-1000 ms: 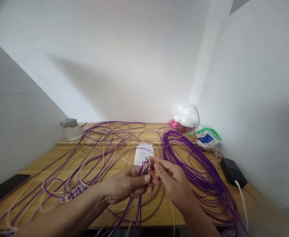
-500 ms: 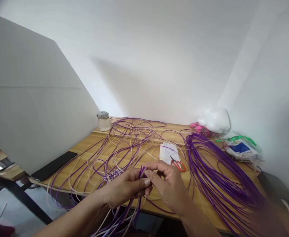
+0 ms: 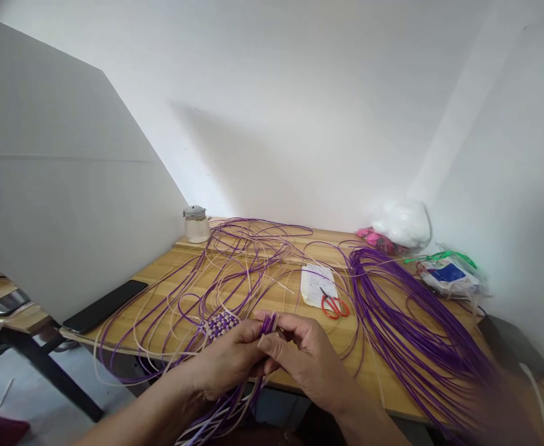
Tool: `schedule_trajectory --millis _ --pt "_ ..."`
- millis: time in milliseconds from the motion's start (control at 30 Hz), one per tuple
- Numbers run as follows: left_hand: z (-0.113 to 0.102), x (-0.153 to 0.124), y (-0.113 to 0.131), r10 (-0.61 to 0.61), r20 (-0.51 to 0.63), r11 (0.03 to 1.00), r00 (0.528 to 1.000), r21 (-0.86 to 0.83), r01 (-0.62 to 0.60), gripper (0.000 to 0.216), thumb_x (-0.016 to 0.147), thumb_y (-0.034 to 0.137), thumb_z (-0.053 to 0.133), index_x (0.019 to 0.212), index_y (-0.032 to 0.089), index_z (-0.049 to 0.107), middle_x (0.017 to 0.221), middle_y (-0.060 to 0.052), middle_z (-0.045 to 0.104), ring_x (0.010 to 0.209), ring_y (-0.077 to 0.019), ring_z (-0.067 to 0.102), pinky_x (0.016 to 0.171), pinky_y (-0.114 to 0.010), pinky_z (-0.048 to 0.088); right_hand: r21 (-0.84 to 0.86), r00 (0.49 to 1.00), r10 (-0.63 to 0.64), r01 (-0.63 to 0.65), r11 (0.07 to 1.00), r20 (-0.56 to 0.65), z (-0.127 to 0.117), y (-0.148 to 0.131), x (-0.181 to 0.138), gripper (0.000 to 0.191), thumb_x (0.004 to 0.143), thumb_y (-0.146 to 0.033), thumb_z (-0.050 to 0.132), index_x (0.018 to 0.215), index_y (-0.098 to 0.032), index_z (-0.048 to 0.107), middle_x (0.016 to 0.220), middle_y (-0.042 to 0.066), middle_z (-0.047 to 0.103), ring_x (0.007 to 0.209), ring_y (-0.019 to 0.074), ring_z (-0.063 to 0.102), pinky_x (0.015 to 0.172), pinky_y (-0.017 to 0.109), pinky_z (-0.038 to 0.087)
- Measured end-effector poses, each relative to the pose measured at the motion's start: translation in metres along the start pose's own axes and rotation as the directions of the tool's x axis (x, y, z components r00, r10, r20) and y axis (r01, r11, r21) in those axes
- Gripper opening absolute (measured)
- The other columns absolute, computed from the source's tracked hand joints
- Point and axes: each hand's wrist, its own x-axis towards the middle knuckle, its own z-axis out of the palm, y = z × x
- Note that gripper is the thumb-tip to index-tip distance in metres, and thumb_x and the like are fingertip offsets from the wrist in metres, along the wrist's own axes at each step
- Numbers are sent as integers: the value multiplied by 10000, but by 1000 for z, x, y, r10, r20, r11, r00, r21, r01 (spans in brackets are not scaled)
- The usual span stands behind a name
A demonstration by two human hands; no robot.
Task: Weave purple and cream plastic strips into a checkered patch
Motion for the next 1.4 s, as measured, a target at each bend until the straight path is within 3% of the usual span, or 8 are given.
schedule_trajectory --millis 100,267,500,700,867,1033,1233,1400 --pt "3 -1 -5 14 -8 1000 1000 14 -14 421 825 533 552 684 140 497 589 33 420 521 -62 329 503 -209 253 81 999 13 -17 997 48 0 1 -6 495 751 -314 749 1211 -187 617 887 40 669 715 135 648 755 311 556" --pt "9 3 -18 17 1 990 1000 140 -17 451 890 527 444 689 131 523 589 6 494 498 -69 425 497 -204 316 99 995 16 -6 995 -101 4 7 -9 298 814 -424 651 924 -155 718 1205 116 582 488 103 631 477 272 530" --pt "29 -4 -30 184 -330 966 926 236 -108 367 901 424 486 714 119 568 584 7 508 518 -70 433 511 -192 333 107 966 6 22 994 -257 7 13 -7 349 799 -426 672 950 -114 710 590 5 586 470 88 534 439 197 447" --pt "25 -5 -46 105 -292 994 951 58 -92 396 919 429 437 670 132 519 520 10 496 420 -63 407 447 -197 295 -78 973 -72 57 995 -219 6 19 -12 425 874 -420 573 1194 -143 612 746 57 679 568 174 658 536 297 548" --pt "19 -6 -45 76 -242 989 967 -102 -103 327 902 410 481 756 122 532 548 13 516 403 -51 405 424 -185 268 -654 836 -505 261 710 -215 -3 21 -19 410 866 -231 600 1274 -261 568 1130 57 661 1023 179 627 887 289 509" --pt "17 -7 -45 76 -232 987 970 -117 -105 332 895 411 498 751 115 537 555 12 517 403 -50 425 421 -181 272 -738 822 -550 279 615 -148 -3 25 -20 409 882 -188 570 1286 -250 548 1032 25 683 872 127 648 812 234 520" --pt "17 -10 -45 72 -212 989 975 -111 -97 345 895 434 493 743 126 530 554 15 516 404 -54 428 420 -182 277 -793 802 -597 347 501 -25 -3 27 -22 462 882 -134 539 1325 -257 504 1185 40 633 1062 158 600 930 279 486" --pt "18 -12 -39 61 -235 993 970 -80 -82 348 894 434 495 750 123 554 548 15 518 411 -52 418 438 -185 278 -662 869 -473 269 700 -147 -3 24 -28 389 905 -210 532 1291 -257 543 1165 59 644 1007 173 628 902 310 511"
